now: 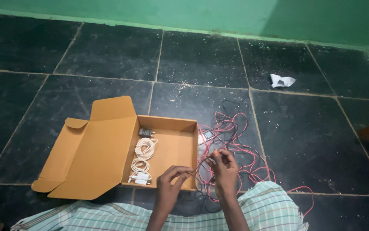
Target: The person sits on the floor and organizes various electrical cables and adapters. They coil a white cable and place it into a cardboard box, then coil a white power adapter cable and place it in the box. Finally, they coil a black cable and place it in the box.
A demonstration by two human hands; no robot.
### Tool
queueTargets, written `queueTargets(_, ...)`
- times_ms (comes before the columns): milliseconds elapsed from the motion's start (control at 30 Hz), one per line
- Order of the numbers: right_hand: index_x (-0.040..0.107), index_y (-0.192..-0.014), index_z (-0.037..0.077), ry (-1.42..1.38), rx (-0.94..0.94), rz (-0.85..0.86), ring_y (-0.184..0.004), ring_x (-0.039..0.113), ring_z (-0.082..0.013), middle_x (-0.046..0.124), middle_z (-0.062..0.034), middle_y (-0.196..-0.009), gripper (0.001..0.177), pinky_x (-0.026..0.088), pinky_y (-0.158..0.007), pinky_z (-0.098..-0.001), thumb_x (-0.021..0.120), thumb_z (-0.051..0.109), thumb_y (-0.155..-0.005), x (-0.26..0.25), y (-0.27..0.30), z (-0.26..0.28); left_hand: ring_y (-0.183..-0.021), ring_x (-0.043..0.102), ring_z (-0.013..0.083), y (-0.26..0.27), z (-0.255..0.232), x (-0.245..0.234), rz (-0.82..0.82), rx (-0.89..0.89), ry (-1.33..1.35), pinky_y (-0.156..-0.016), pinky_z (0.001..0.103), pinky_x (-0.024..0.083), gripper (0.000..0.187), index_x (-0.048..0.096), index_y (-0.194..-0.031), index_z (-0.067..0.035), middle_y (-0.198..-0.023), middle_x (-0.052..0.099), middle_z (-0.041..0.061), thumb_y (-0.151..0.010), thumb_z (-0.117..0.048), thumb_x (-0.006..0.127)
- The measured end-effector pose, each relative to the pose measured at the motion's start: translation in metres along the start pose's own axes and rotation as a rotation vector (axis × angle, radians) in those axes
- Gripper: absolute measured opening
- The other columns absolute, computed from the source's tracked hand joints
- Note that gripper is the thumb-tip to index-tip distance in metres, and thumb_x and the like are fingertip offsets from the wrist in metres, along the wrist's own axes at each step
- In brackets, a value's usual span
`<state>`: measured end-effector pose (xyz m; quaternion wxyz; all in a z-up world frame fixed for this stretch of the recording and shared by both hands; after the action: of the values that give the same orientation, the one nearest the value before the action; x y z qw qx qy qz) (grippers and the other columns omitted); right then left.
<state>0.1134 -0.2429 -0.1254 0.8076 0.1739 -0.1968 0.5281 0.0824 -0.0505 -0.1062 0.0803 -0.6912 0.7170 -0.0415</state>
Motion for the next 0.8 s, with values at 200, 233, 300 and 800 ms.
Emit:
queueTargets(200, 0.073, -0.097, 0.002, 0.307, 0.194, 0.111, -0.075, 0.068, -0.0158, 0.07, -0.0077, -0.083, 0.013, 0.059, -0.068, -0.0324, 0.068, 0.014, -0.096, -0.017, -0.006, -0.031, -0.085, 0.075, 0.0099, 0.002, 0.013, 0.0, -0.198, -0.211, 0.175, -0.078, 0.024, 0.059, 0.016, 0.079, -0.103, 0.003, -0.092, 0.081, 0.007, -0.089, -0.002, 0.072)
queueTargets(233, 0.073, -0.095, 0.0, 0.337, 0.178, 0.119, -0.073, 0.067, -0.0156, 0.07, -0.0082, -0.081, 0.015, 0.06, -0.068, -0.0325, 0.069, 0.014, -0.096, -0.018, -0.004, -0.034, -0.084, 0.073, 0.0092, 0.001, 0.011, -0.001, -0.219, -0.223, 0.182, -0.078, 0.024, 0.06, 0.016, 0.079, -0.102, 0.004, -0.092, 0.081, 0.007, -0.088, -0.002, 0.073)
queueTargets(300, 0.071, -0.09, -0.004, 0.398, 0.145, 0.135, -0.069, 0.066, -0.015, 0.069, -0.0091, -0.077, 0.021, 0.06, -0.066, -0.0328, 0.07, 0.015, -0.097, -0.016, 0.003, -0.034, -0.082, 0.072, 0.0086, -0.001, 0.008, -0.002, -0.254, -0.23, 0.175, -0.076, 0.024, 0.06, 0.015, 0.079, -0.101, 0.005, -0.091, 0.081, 0.007, -0.088, -0.002, 0.075)
queueTargets(800, 0.067, -0.116, -0.001, 0.564, -0.366, 0.209, -0.107, 0.067, -0.0155, 0.062, -0.0042, -0.123, 0.03, 0.057, -0.088, -0.0293, 0.069, 0.008, -0.088, 0.045, 0.064, 0.006, -0.072, 0.071, 0.016, -0.003, 0.035, 0.0, -0.416, -0.232, 0.572, -0.07, 0.032, 0.064, 0.023, 0.072, -0.1, 0.006, -0.082, 0.073, 0.011, -0.092, -0.015, 0.073)
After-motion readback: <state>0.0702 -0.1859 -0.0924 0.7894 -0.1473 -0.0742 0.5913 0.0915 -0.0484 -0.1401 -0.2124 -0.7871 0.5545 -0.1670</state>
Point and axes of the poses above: each hand's wrist, its own y-axis away from the middle knuckle, its own x-axis out of the palm, z = x × y, the point moved 2 cm from there along -y, towards the middle knuckle
